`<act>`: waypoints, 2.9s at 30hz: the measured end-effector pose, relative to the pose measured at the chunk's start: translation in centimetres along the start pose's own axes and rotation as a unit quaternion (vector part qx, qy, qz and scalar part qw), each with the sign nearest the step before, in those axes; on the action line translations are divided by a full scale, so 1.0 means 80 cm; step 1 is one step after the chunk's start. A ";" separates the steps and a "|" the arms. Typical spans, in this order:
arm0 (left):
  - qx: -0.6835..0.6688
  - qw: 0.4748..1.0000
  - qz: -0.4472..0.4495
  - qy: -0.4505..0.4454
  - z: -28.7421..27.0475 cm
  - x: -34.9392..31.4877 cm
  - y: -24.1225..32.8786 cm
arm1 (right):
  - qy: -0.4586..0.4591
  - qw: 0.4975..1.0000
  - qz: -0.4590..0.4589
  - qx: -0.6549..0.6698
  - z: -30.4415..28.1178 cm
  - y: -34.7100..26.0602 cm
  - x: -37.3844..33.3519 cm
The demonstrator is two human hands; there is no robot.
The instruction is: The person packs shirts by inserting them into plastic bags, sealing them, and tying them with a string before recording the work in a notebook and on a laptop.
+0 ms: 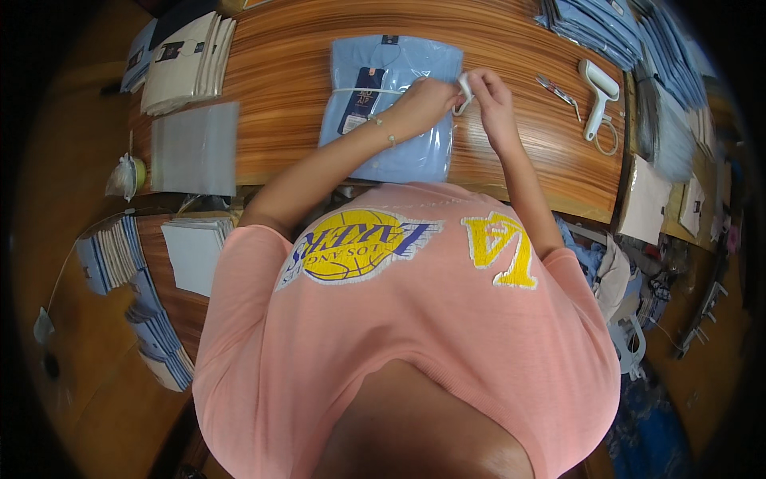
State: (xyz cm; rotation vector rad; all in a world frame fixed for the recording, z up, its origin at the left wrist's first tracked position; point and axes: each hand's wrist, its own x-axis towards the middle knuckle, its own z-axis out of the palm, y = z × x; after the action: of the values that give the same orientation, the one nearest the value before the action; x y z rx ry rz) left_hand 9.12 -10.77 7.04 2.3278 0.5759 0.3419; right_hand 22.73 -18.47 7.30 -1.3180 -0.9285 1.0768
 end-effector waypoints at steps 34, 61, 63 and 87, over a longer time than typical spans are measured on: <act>0.111 0.973 0.193 0.059 -0.013 0.003 0.009 | 0.021 0.998 0.061 -0.016 0.012 0.046 -0.020; 0.069 0.980 0.145 0.121 -0.005 -0.015 -0.006 | -0.041 0.936 -0.171 -0.305 -0.021 0.032 0.013; 0.062 0.980 0.145 0.123 -0.005 -0.014 -0.006 | -0.029 0.916 -0.208 -0.343 -0.018 0.033 0.014; -0.038 0.998 -0.021 0.037 -0.035 -0.047 0.005 | -0.062 0.940 -0.030 -0.333 -0.035 0.063 0.007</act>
State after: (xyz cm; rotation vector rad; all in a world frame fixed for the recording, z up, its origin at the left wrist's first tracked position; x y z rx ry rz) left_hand 4.86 -11.29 9.03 2.2354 0.6363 0.4239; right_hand 25.18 -18.89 2.08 -1.7618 -1.5032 0.8260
